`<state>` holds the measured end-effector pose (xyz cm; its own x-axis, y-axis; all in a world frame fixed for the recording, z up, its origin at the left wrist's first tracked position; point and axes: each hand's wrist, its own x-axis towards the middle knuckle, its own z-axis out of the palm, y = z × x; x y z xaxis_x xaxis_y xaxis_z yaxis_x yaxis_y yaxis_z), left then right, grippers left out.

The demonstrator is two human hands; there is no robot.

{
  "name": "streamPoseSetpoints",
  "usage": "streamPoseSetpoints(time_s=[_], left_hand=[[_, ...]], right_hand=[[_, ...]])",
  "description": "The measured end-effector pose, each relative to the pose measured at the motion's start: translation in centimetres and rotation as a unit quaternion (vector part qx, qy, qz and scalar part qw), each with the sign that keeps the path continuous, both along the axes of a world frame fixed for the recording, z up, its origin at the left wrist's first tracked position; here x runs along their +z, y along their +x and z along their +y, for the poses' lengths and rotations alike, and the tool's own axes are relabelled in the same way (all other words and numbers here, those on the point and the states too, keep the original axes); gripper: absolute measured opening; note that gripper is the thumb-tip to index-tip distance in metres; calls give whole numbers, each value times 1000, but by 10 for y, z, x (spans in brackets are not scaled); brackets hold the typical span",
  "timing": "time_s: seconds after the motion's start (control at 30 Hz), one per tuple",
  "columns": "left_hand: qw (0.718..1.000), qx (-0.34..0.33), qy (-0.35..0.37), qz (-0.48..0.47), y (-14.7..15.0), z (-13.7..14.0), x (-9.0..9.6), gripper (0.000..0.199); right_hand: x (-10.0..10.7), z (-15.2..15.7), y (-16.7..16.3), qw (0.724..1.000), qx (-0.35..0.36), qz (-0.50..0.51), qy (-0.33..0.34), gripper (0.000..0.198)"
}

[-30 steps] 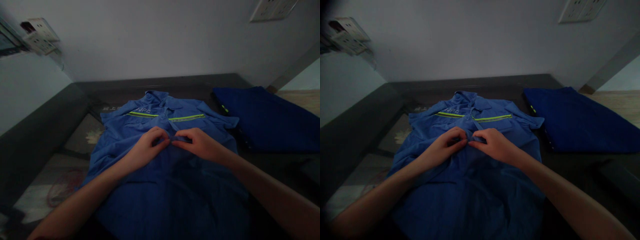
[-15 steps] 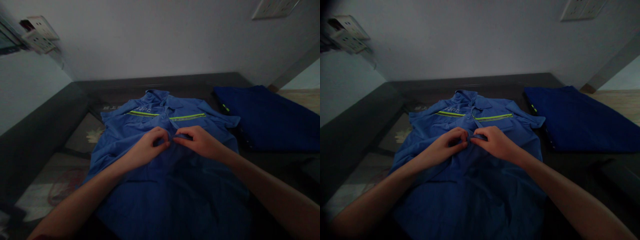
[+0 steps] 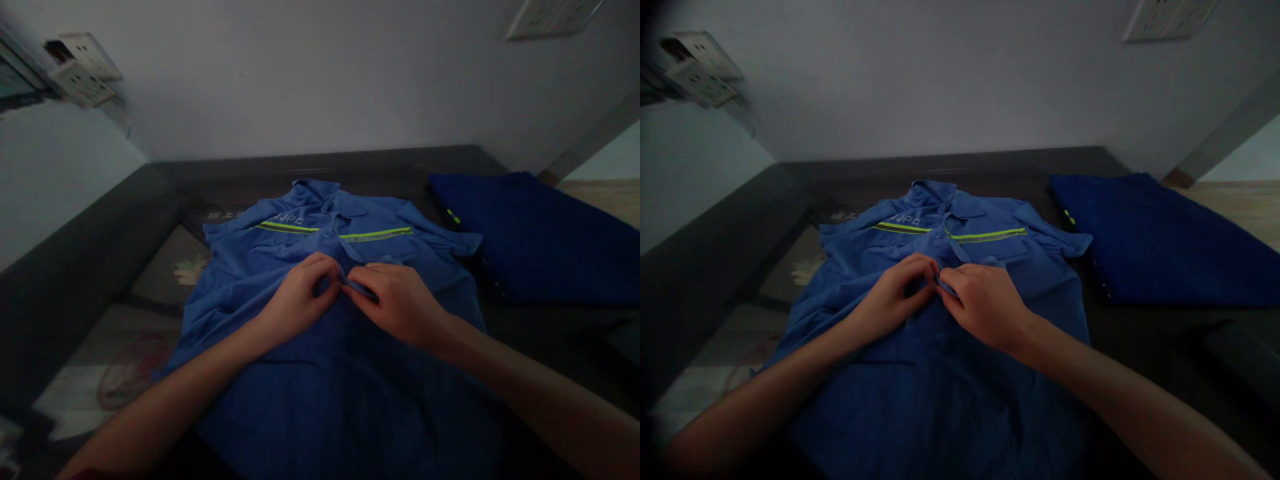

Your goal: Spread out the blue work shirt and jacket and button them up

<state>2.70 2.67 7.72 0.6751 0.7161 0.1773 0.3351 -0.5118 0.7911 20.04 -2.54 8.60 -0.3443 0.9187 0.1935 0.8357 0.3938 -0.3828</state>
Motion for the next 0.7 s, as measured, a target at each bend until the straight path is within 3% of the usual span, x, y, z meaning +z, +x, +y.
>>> streamPoseSetpoints(time_s=[0.23,0.53,0.7], left_hand=[[999,13,21,20,2,1,-13,13],[998,-11,-3,67,0,-2,10,9],[997,-14,-60,43,-5,7,2,6]], right_hand=[[-8,1,-4,997,-24,18,-67,21],[-5,14,9,988,-30,106,-106,25],[-1,12,9,984,-7,126,-124,23]])
